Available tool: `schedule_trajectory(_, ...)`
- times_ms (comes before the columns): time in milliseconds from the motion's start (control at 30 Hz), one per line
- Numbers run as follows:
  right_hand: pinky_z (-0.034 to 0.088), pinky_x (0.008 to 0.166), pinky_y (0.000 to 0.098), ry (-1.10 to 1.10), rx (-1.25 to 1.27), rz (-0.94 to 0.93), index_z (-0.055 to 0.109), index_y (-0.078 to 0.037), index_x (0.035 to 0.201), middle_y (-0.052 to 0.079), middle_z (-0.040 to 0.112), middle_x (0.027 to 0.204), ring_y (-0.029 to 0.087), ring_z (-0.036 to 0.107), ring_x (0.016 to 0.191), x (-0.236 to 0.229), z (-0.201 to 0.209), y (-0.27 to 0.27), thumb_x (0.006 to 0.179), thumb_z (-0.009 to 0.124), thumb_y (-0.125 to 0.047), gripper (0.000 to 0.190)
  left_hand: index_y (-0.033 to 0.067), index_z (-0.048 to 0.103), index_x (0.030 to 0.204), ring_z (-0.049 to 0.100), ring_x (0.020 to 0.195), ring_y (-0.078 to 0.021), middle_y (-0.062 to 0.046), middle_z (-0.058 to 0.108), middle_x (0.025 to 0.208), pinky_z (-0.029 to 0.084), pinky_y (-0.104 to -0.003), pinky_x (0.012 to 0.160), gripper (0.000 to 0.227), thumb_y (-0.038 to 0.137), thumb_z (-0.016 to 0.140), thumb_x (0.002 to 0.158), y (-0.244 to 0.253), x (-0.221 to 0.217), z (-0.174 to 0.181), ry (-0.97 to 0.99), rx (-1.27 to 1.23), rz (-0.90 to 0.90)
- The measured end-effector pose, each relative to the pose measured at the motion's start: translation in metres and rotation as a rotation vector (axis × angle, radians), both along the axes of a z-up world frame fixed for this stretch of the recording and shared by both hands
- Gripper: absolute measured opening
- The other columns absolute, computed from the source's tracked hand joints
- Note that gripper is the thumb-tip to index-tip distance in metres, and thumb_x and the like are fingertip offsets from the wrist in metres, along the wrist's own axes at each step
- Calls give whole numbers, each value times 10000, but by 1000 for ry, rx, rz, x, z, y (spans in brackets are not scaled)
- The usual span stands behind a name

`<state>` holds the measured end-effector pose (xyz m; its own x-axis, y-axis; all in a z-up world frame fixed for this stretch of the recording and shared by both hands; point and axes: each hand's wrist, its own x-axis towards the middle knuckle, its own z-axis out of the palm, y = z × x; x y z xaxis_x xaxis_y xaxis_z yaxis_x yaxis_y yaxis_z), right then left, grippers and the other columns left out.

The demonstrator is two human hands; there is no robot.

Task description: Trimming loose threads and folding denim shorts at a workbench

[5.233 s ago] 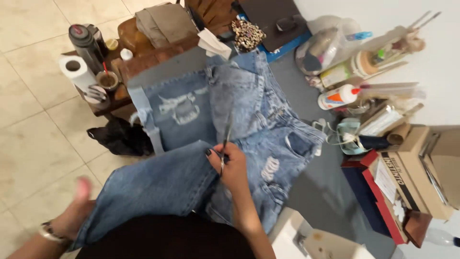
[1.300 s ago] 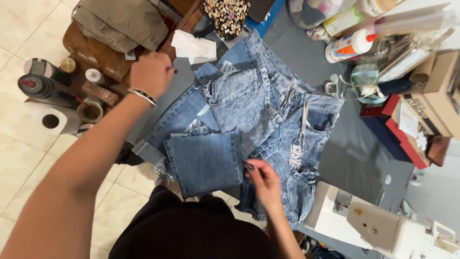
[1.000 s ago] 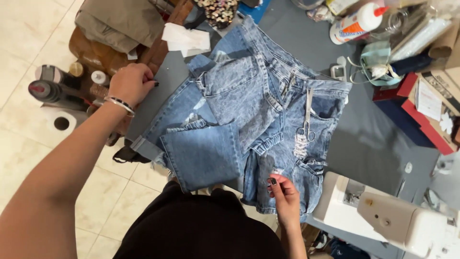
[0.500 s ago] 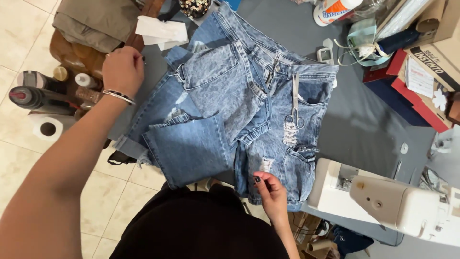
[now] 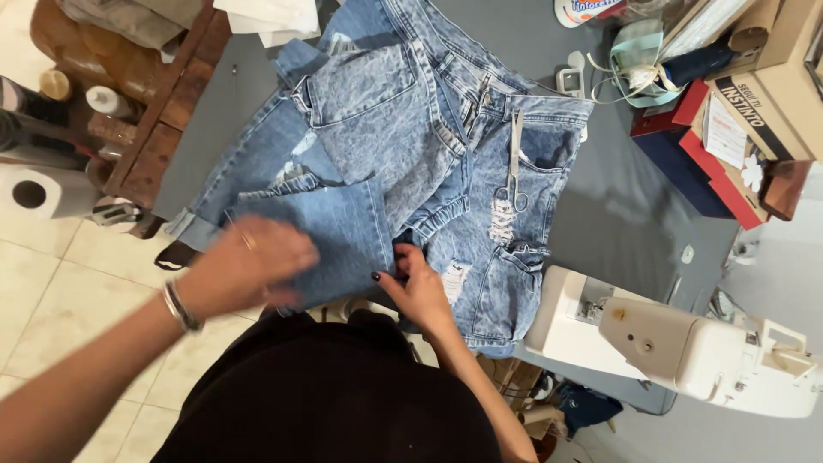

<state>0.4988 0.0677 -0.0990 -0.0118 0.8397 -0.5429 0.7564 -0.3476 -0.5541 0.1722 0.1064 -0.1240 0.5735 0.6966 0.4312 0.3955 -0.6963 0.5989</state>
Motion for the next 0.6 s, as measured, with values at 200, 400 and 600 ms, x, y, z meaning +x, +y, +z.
schedule_trajectory(200, 563, 744, 390, 170, 92, -64, 440, -223, 1326, 47, 785, 900, 291, 743, 855, -16, -6, -9, 869, 773, -309, 572, 167, 420, 1537, 396, 1469, -249, -66, 476, 1557, 238, -478, 1259, 917, 316, 773, 705, -77, -2, -34, 311, 159, -9)
schedule_trajectory(400, 529, 539, 161, 963, 249, 39, 489, -61, 1438, -53, 487, 688, 42, 571, 616, -80, 122, 27, 997, 614, -93, 459, 93, 476, 1524, 478, 1418, -352, -162, 536, 1473, 238, -567, 1250, 793, 411, 652, 819, -79, -5, -45, -88, -28, 151)
schedule_trajectory(600, 601, 999, 213, 1359, 243, 188, 348, -1, 1593, 123, 607, 1361, 150, 660, 1154, -24, 143, 34, 1081, 615, -130, 592, 149, 641, 1346, 679, 1269, -248, -67, 679, 1397, 505, -354, 1065, 407, 188, 539, 955, -30, -14, 108, -183, -215, 353)
